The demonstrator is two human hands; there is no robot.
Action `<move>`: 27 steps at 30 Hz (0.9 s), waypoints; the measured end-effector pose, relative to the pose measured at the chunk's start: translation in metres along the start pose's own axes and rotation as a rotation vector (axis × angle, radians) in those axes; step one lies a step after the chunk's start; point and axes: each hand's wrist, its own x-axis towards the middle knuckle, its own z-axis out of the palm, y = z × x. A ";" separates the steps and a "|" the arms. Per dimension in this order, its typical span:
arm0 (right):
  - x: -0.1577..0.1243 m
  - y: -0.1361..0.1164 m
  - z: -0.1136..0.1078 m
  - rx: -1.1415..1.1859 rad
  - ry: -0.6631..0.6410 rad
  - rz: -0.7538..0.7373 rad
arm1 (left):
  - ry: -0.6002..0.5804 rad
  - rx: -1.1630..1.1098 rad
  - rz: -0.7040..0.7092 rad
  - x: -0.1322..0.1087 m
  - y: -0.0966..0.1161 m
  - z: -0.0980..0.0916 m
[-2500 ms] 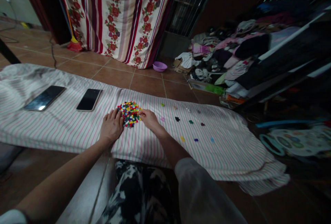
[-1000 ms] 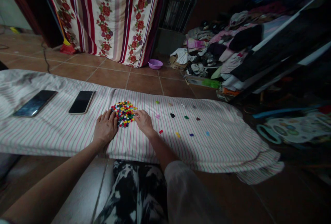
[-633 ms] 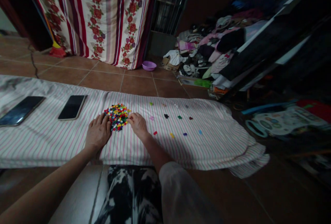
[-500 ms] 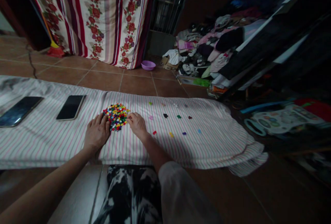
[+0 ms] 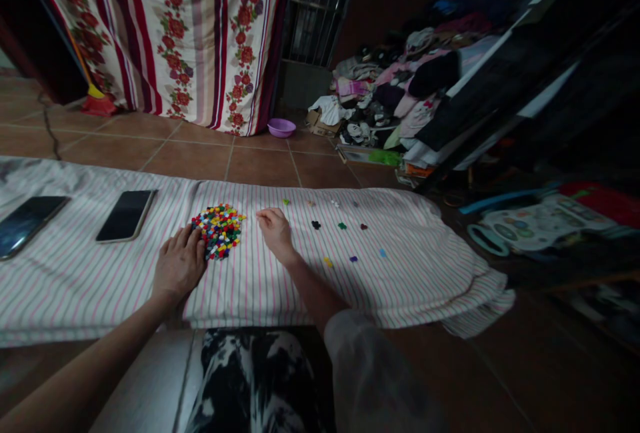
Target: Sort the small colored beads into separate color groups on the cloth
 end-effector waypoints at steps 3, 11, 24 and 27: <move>0.018 0.022 -0.029 -0.058 0.123 0.052 | 0.014 -0.009 0.011 -0.001 0.000 -0.001; 0.053 0.092 -0.130 -0.382 0.279 0.299 | -0.009 0.014 0.025 0.000 -0.001 -0.001; 0.065 0.138 -0.162 -0.598 0.208 0.350 | 0.003 0.022 0.046 -0.001 -0.004 0.003; 0.066 0.141 -0.161 -0.620 0.179 0.314 | -0.006 0.020 0.043 -0.001 -0.003 0.002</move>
